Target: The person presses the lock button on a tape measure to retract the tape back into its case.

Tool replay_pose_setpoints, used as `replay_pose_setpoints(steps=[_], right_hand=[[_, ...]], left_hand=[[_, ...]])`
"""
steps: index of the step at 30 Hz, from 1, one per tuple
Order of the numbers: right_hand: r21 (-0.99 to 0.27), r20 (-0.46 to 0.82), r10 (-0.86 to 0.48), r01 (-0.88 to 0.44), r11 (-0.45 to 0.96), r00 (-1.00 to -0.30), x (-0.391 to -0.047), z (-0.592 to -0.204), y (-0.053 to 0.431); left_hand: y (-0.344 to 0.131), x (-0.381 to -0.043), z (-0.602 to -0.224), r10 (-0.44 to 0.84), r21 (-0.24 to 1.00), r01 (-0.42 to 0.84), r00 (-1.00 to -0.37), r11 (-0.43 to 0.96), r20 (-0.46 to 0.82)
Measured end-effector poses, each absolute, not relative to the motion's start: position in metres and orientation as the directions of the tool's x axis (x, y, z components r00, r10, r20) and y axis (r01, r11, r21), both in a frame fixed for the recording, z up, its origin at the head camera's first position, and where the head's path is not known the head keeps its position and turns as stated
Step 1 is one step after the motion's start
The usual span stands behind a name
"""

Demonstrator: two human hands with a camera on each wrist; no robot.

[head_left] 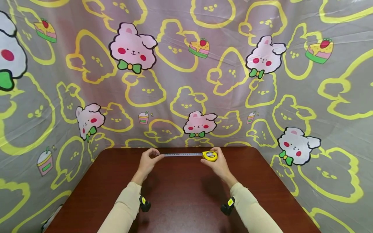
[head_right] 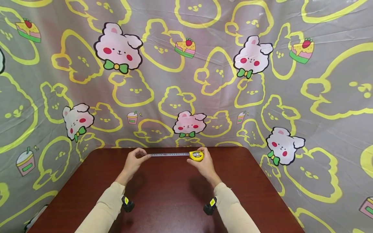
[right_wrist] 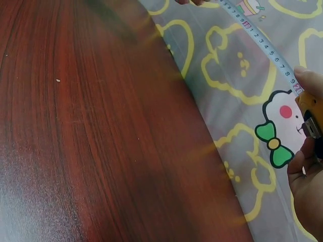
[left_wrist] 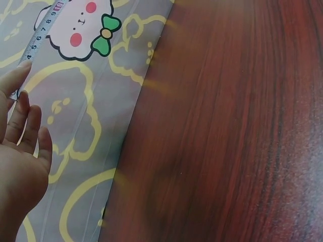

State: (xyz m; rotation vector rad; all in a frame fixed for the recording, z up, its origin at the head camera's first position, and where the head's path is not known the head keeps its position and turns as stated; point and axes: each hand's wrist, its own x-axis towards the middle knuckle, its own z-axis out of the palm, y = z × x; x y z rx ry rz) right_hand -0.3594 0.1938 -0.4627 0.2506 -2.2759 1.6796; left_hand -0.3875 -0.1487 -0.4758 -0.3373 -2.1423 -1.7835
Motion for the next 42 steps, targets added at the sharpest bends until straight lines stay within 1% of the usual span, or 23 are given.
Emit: replay_pose_setpoints(steps=[9, 17, 38, 42], right_hand=[[-0.901, 0.339, 0.037, -0.313, 0.3, -0.94, -0.358, -0.466, 0.189], [-0.903, 0.338, 0.018, -0.319, 0.289, -0.941, -0.358, -0.469, 0.184], [-0.872, 0.362, -0.007, -0.342, 0.351, -0.932, -0.357, -0.476, 0.171], [-0.874, 0.359, -0.023, -0.345, 0.341, -0.933, -0.356, -0.478, 0.168]], left_hand=[[-0.144, -0.385, -0.474, -0.029, 0.903, 0.381, -0.919, 0.196, 0.394], [-0.139, -0.385, -0.476, -0.003, 0.906, 0.378, -0.923, 0.19, 0.386], [-0.127, -0.384, -0.48, 0.006, 0.905, 0.39, -0.919, 0.168, 0.395], [-0.124, -0.379, -0.477, 0.021, 0.901, 0.39, -0.919, 0.19, 0.394]])
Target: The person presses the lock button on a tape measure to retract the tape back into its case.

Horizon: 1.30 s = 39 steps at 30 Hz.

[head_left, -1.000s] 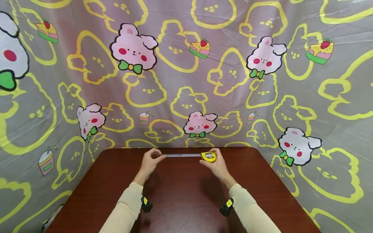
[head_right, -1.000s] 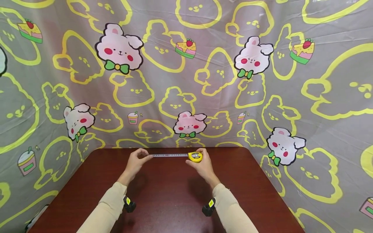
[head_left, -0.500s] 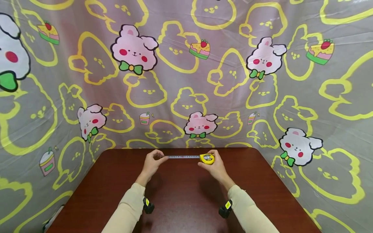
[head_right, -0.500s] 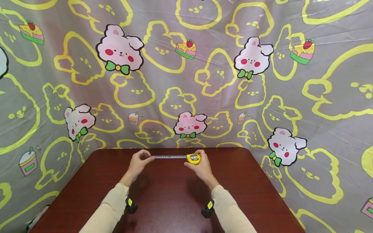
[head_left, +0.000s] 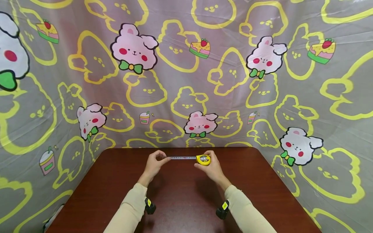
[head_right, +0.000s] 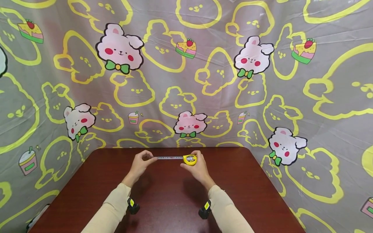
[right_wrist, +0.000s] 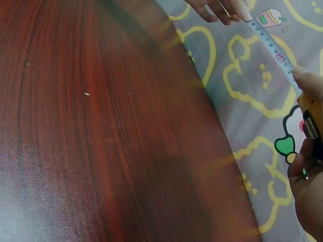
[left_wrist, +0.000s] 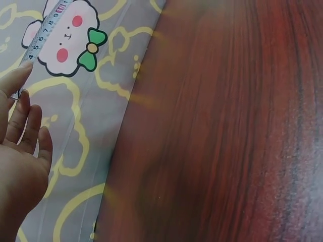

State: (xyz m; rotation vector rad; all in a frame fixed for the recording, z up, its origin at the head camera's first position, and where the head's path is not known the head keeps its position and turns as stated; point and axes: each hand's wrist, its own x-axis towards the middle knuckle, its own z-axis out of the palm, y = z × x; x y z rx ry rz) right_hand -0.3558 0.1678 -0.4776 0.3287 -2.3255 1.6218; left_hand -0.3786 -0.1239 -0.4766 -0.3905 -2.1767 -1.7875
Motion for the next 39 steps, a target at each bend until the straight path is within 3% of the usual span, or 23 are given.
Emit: replay_pose_setpoints(steps=[39], right_hand=[[-0.85, 0.385, -0.019, -0.363, 0.382, -0.923, -0.352, -0.485, 0.152]], left_hand=[[-0.099, -0.382, -0.487, 0.058, 0.884, 0.434, -0.901, 0.174, 0.431]])
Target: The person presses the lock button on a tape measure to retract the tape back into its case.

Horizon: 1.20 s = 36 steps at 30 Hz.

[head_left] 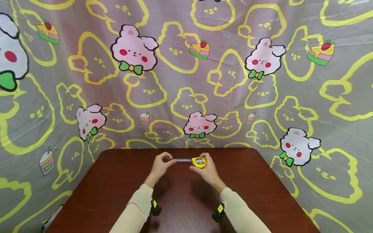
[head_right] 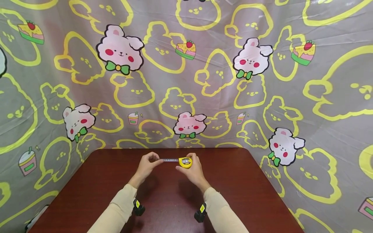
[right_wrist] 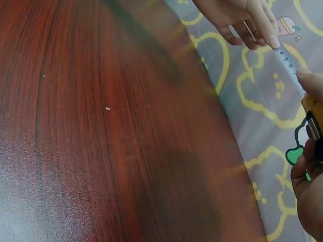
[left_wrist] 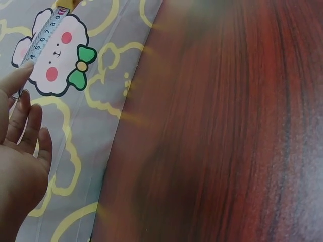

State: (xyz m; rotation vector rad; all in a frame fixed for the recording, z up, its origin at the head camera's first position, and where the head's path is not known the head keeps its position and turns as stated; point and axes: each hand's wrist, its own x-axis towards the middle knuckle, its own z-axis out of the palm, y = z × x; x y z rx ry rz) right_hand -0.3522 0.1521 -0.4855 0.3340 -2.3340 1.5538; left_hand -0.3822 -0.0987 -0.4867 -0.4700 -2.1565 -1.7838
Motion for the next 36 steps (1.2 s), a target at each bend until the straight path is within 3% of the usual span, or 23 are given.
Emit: replay_pose_setpoints(steps=[13, 26, 36], right_hand=[[-0.848, 0.379, -0.029, -0.36, 0.389, -0.925, -0.351, -0.483, 0.147], [-0.836, 0.398, -0.066, -0.391, 0.386, -0.915, -0.352, -0.484, 0.139], [-0.838, 0.401, -0.071, -0.397, 0.375, -0.913, -0.352, -0.486, 0.136]], left_hand=[[-0.086, -0.382, -0.485, 0.039, 0.877, 0.432, -0.9, 0.211, 0.434], [-0.076, -0.381, -0.487, 0.11, 0.877, 0.462, -0.886, 0.134, 0.45], [-0.072, -0.378, -0.486, 0.155, 0.876, 0.451, -0.89, 0.172, 0.428]])
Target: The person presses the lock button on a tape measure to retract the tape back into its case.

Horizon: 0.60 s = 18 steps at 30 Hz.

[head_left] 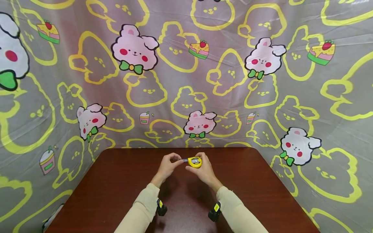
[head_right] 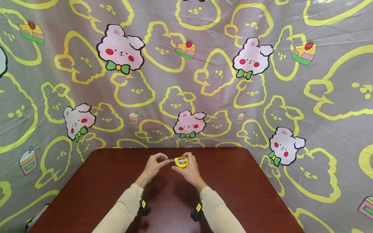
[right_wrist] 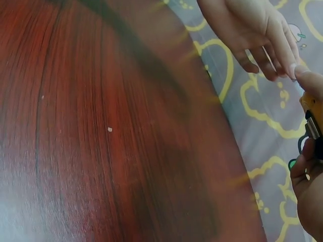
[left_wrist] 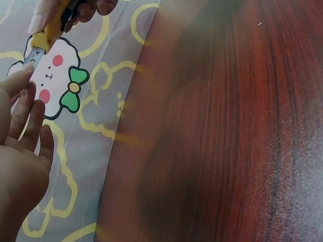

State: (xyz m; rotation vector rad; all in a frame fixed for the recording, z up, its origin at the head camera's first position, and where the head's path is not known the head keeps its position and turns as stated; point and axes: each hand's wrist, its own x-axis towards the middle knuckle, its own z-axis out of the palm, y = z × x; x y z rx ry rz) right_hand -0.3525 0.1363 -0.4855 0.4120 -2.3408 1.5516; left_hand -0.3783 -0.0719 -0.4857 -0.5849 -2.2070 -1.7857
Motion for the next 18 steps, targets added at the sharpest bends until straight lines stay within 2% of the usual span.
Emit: replay_pose_setpoints(steps=[18], right_hand=[[-0.831, 0.401, -0.092, -0.404, 0.381, -0.911, -0.3527, -0.4834, 0.1303]], left_hand=[[-0.0649, -0.3767, -0.4858, 0.242, 0.858, 0.481, -0.867, 0.179, 0.436]])
